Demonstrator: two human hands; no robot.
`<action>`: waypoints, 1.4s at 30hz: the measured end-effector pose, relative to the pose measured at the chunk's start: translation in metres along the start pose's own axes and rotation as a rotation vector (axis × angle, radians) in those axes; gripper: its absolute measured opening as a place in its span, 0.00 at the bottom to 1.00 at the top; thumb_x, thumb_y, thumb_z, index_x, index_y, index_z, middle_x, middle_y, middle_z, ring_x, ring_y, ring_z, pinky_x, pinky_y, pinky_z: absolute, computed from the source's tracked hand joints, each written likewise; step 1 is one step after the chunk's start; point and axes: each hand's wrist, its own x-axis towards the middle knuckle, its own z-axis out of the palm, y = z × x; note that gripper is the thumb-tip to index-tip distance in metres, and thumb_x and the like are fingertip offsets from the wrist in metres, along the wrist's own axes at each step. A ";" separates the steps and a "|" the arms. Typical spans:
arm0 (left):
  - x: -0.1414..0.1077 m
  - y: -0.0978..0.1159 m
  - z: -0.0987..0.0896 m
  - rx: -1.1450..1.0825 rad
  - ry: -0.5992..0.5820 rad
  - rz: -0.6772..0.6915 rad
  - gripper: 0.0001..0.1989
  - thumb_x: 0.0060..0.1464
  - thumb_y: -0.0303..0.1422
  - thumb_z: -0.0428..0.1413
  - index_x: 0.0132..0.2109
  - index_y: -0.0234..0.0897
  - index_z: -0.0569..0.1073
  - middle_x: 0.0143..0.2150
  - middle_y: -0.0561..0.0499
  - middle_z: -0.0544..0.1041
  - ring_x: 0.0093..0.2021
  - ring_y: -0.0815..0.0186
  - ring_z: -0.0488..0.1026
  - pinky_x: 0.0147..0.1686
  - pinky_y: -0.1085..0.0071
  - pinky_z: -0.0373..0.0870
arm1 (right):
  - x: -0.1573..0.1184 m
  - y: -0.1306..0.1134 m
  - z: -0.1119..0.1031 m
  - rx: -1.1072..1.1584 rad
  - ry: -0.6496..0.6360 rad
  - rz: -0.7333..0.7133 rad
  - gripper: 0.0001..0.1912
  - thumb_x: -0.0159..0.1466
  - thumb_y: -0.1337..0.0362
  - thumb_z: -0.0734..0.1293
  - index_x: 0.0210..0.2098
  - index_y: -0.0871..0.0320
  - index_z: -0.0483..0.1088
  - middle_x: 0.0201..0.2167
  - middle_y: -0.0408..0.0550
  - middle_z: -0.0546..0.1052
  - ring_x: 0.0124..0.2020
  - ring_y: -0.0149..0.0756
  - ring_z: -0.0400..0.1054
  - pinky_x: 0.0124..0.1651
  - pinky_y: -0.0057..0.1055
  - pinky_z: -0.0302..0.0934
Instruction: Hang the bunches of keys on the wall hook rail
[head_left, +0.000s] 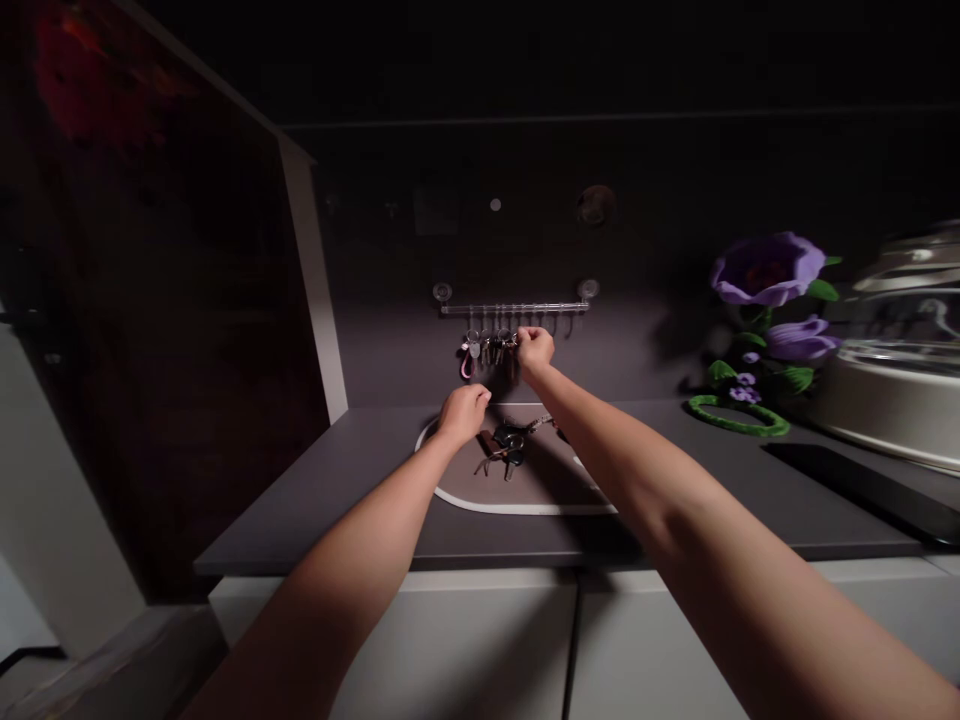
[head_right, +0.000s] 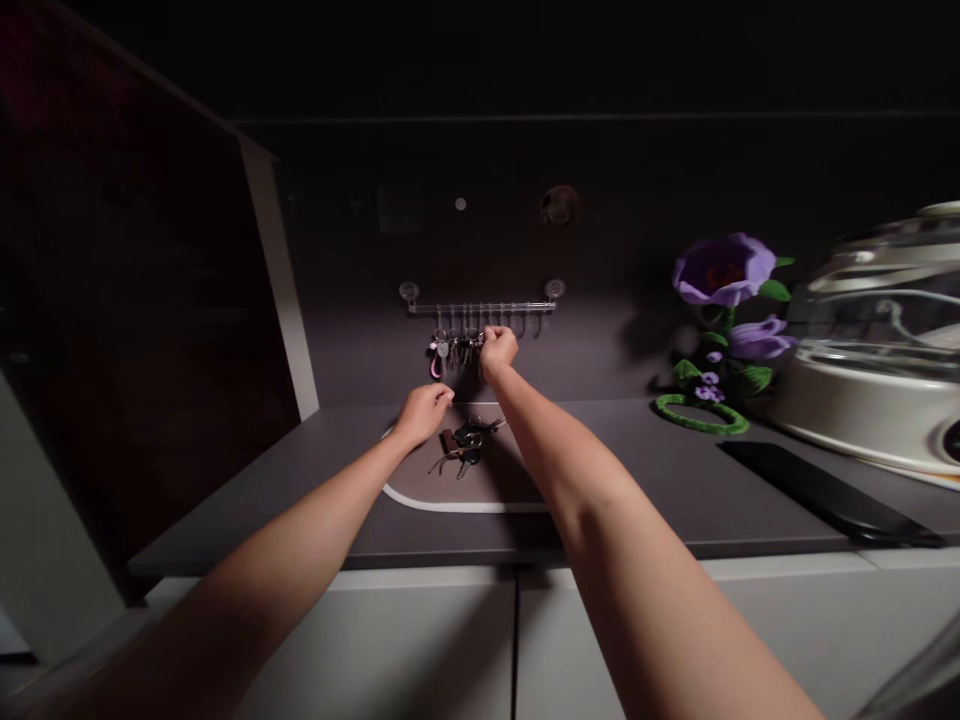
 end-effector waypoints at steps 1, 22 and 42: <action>0.000 0.000 0.000 0.001 0.000 0.000 0.12 0.54 0.31 0.47 0.35 0.35 0.75 0.34 0.45 0.77 0.34 0.65 0.70 0.36 0.72 0.61 | 0.000 0.002 0.000 0.002 0.003 0.002 0.07 0.53 0.64 0.62 0.28 0.60 0.68 0.25 0.47 0.72 0.24 0.31 0.63 0.27 0.29 0.62; -0.001 0.002 -0.001 -0.120 -0.090 0.041 0.10 0.52 0.29 0.49 0.33 0.35 0.76 0.30 0.49 0.76 0.29 0.68 0.69 0.33 0.74 0.62 | 0.008 0.018 -0.010 -0.156 -0.084 -0.066 0.05 0.50 0.65 0.62 0.27 0.59 0.67 0.26 0.44 0.72 0.29 0.30 0.63 0.40 0.30 0.58; -0.003 0.003 0.000 -0.138 -0.146 0.060 0.09 0.51 0.29 0.51 0.35 0.35 0.76 0.33 0.50 0.78 0.32 0.67 0.71 0.34 0.74 0.63 | 0.018 0.014 -0.026 -0.233 -0.361 -0.060 0.12 0.53 0.71 0.63 0.38 0.63 0.69 0.38 0.50 0.74 0.37 0.29 0.67 0.44 0.29 0.61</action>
